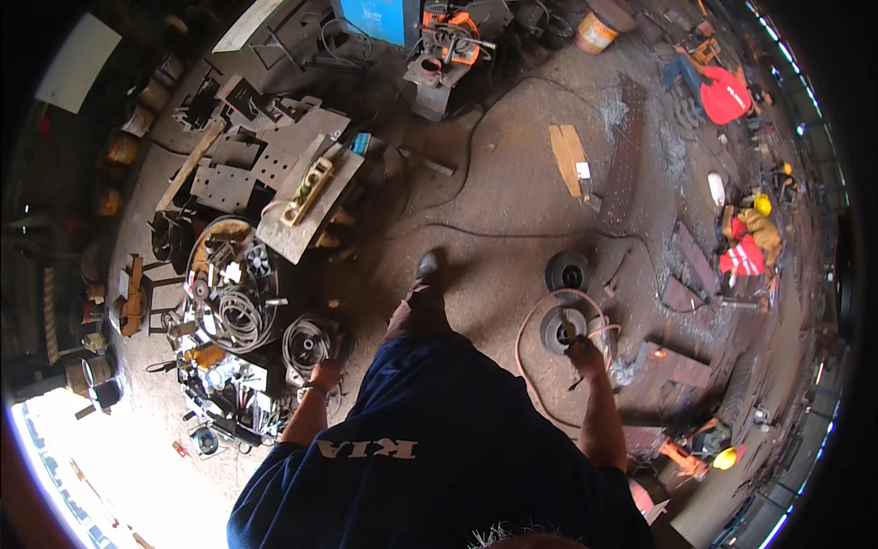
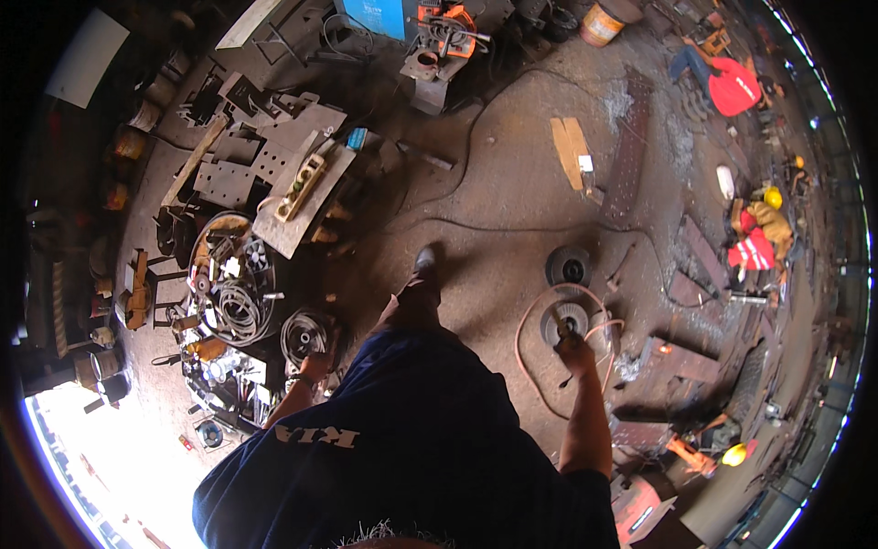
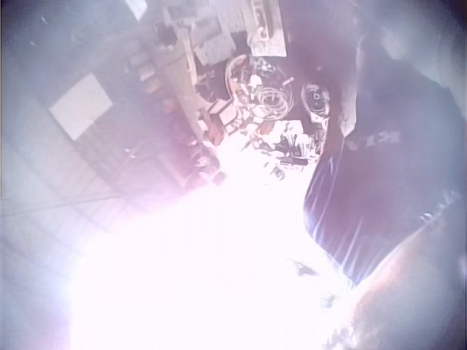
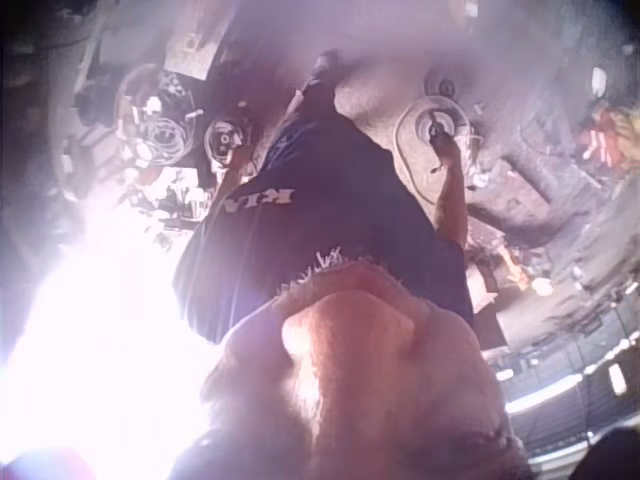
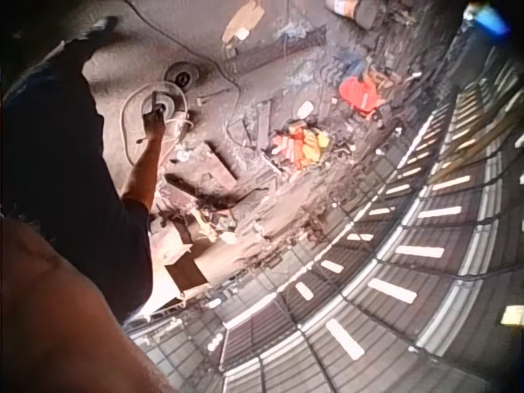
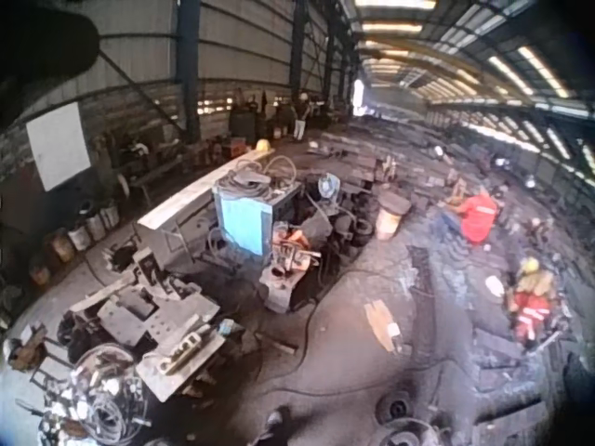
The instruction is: The person sits on the workshop floor and uses a tape measure to measure various metal parts and tools. They handle a motor-like component, a metal bracket, and a power tool, taking measurements and placing items back down.
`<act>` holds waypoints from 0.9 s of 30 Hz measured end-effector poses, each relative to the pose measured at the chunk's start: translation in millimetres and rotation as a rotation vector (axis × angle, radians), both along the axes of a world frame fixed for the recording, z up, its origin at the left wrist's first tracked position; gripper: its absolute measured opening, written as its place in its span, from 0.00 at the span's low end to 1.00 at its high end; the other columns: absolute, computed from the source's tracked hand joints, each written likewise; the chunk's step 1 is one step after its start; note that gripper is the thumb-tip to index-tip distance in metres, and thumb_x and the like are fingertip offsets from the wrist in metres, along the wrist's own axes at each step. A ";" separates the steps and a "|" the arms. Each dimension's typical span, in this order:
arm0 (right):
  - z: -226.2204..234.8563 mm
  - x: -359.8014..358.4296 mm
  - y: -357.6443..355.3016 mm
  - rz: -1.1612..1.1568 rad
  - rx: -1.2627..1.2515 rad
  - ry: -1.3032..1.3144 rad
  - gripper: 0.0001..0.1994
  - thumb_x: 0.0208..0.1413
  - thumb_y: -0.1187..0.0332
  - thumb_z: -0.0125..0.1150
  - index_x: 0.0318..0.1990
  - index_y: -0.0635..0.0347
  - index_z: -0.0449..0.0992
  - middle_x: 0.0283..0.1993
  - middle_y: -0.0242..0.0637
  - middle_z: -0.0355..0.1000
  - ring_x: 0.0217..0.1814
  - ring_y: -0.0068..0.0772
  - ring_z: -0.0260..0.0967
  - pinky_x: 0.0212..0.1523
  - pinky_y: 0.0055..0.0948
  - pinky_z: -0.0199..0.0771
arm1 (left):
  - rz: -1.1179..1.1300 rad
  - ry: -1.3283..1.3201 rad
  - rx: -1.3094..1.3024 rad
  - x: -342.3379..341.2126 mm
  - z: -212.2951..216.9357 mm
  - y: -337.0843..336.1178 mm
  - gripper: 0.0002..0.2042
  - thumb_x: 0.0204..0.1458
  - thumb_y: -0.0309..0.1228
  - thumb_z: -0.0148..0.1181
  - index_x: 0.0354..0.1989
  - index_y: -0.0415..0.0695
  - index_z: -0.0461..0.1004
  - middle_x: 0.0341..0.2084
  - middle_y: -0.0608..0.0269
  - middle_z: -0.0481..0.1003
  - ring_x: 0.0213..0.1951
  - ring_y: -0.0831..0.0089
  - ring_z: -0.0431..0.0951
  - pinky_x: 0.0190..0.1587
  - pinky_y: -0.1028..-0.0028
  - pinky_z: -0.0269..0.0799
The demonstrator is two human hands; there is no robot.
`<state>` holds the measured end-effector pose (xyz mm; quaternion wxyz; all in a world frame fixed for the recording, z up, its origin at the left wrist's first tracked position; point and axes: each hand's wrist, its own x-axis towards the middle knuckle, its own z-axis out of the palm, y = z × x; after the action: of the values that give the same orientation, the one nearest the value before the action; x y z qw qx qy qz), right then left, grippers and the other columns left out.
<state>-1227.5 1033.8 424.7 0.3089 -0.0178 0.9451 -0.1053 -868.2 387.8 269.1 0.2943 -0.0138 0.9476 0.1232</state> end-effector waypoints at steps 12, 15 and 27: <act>-7.1 -100.6 43.7 -0.296 -0.035 -0.164 0.21 0.50 0.57 0.73 0.46 0.61 0.79 0.37 0.41 0.81 0.39 0.35 0.79 0.42 0.34 0.78 | 1.034 0.291 0.429 -416.2 70.9 -78.2 0.22 0.58 0.47 0.60 0.50 0.40 0.79 0.44 0.45 0.81 0.50 0.47 0.80 0.54 0.57 0.75; 17.5 -175.5 26.6 -0.289 -0.033 -0.360 0.25 0.49 0.51 0.72 0.48 0.61 0.78 0.36 0.46 0.80 0.34 0.43 0.80 0.34 0.40 0.79 | 1.169 0.281 0.455 -496.0 99.2 -64.5 0.22 0.57 0.46 0.62 0.50 0.40 0.80 0.44 0.46 0.82 0.51 0.51 0.81 0.54 0.60 0.75; -36.3 -659.8 105.2 0.211 0.061 0.025 0.24 0.54 0.55 0.68 0.54 0.58 0.75 0.39 0.41 0.78 0.31 0.34 0.78 0.24 0.37 0.76 | 0.825 -0.078 0.364 -574.7 18.0 112.9 0.23 0.57 0.49 0.60 0.53 0.44 0.79 0.45 0.45 0.81 0.51 0.49 0.80 0.55 0.59 0.76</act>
<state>-1887.2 1139.0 388.4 0.3069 -0.1093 0.9444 -0.0433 -1442.8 500.7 287.1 0.2537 -0.3431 0.8140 0.3941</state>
